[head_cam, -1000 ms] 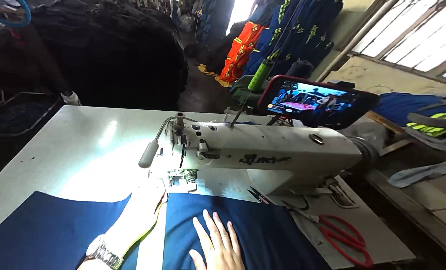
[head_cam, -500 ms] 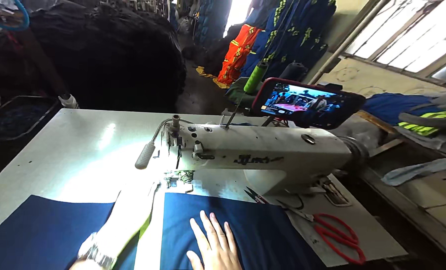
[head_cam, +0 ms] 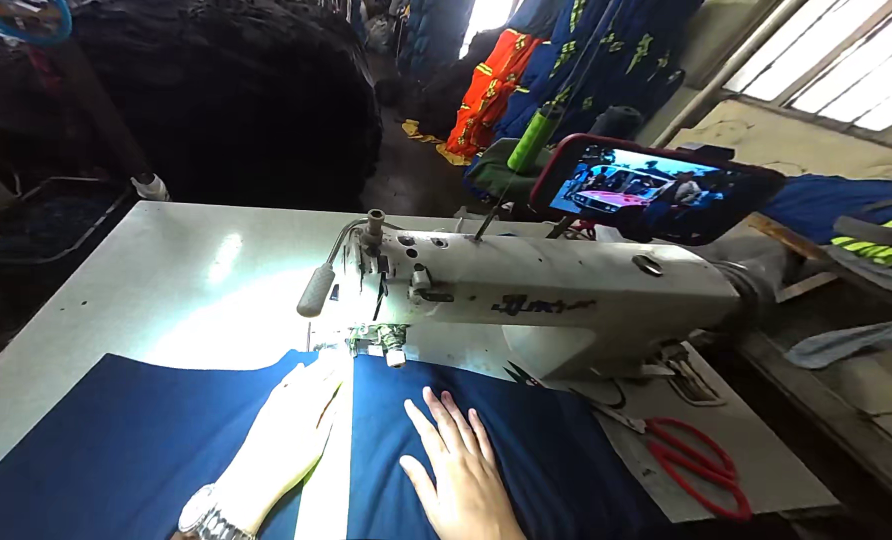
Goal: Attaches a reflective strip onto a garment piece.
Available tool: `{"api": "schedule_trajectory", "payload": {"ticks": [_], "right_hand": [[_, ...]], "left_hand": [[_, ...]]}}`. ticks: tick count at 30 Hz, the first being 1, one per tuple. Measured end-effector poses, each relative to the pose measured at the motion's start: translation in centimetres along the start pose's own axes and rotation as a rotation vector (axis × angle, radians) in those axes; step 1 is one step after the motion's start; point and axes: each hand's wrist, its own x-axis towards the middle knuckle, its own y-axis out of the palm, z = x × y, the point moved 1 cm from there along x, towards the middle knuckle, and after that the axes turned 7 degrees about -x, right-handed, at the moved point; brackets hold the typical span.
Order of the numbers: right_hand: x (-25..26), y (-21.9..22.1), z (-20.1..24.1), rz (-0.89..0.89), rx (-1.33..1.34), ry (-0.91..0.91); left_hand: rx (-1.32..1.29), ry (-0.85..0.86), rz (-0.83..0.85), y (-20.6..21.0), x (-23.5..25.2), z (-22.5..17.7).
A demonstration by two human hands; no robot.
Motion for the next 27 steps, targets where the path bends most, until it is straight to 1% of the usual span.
{"api": "schedule_trajectory", "payload": {"ticks": [7, 11, 19, 24, 27], "right_hand": [[0.6, 0.3, -0.6, -0.029, -0.006, -0.019], [0.6, 0.1, -0.8, -0.011, -0.005, -0.019], [0.6, -0.3, -1.0, 0.052, -0.015, -0.031], [0.8, -0.3, -1.3, 0.061, -0.019, -0.045], [1.3, -0.1, -1.4, 0.035, -0.01, -0.054]], "left_hand": [[0.02, -0.034, -0.014, 0.2, 0.2, -0.4], [0.031, -0.012, -0.033, 0.7, 0.2, -0.2], [0.005, -0.052, 0.001, 0.3, 0.4, -0.6], [-0.015, -0.066, 0.033, 0.2, 0.6, -0.8], [-0.01, -0.085, 0.043, 0.1, 1.2, -0.7]]}}
